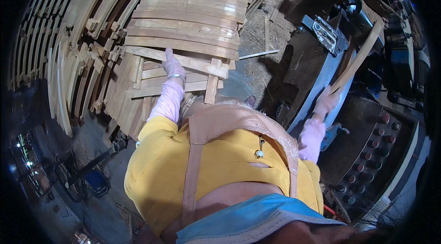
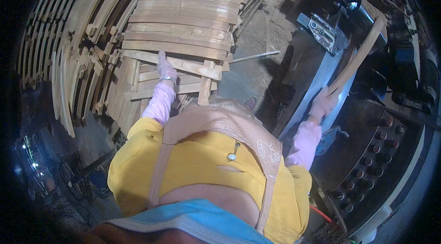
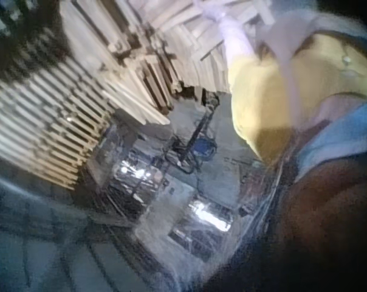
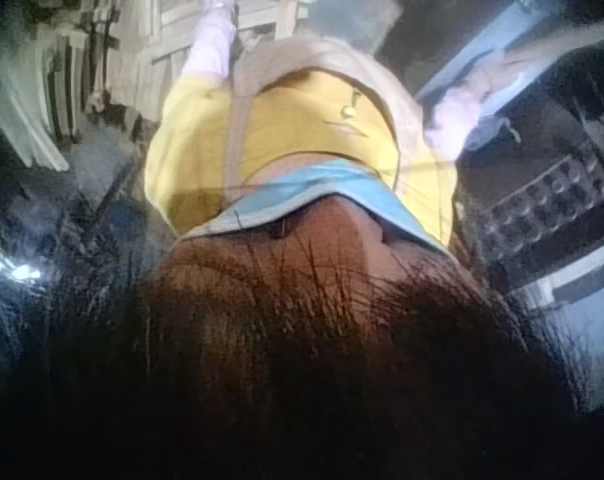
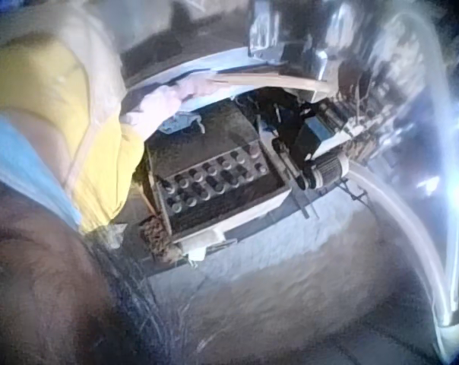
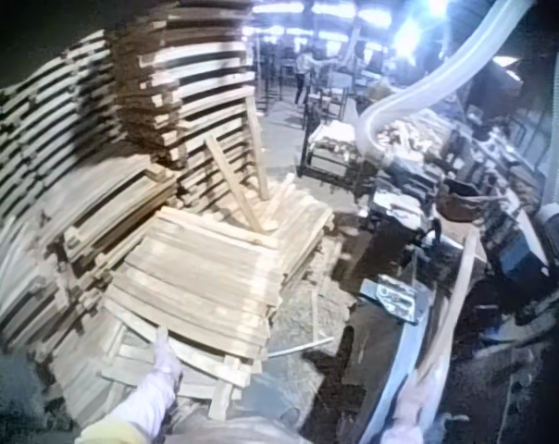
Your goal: The person operates a jointer machine by feeding wood slats across the blade and then stacks the processed wood pieces onto a large pile.
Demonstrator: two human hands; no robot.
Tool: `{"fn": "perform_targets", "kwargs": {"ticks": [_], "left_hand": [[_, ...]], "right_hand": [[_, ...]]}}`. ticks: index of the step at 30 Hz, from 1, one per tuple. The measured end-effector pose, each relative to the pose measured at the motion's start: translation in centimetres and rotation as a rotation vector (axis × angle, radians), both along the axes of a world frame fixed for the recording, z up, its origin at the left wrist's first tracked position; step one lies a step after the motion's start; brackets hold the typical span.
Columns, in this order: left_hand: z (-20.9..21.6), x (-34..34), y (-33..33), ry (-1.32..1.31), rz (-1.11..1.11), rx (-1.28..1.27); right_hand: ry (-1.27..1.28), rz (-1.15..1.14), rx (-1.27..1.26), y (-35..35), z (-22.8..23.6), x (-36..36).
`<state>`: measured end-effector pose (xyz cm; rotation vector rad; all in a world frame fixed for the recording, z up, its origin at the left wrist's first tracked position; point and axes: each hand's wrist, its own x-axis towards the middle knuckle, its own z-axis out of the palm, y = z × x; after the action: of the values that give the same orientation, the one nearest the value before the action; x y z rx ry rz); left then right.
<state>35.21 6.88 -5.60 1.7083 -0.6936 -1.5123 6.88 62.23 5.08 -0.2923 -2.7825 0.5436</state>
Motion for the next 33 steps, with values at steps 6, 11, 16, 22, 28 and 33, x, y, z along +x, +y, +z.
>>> {"fn": "perform_targets", "kwargs": {"ticks": [6,11,16,22,28,33], "left_hand": [[0.9,-4.0,0.3,0.098,0.035,0.093],[2.8,-2.3,1.0,-0.074,-0.129,0.076],[5.3,-0.1,2.4,0.117,-0.004,0.007],[9.4,0.6,3.8,0.278,-0.085,-0.243],[12.4,-11.5,8.3,0.508,-0.324,-0.290],[16.2,-18.9,18.0,0.568,-0.816,-0.302]], "right_hand": [[-0.079,0.114,0.086,3.9,-0.5,18.8],[-0.153,-0.030,0.266,4.1,0.0,23.5],[0.235,0.167,0.349,4.5,-2.0,11.4],[0.064,0.169,0.411,1.8,-0.9,-3.9],[-0.226,1.058,-0.379,-13.1,6.9,2.1],[-0.077,0.922,-0.093,-15.1,7.2,10.3]]}}
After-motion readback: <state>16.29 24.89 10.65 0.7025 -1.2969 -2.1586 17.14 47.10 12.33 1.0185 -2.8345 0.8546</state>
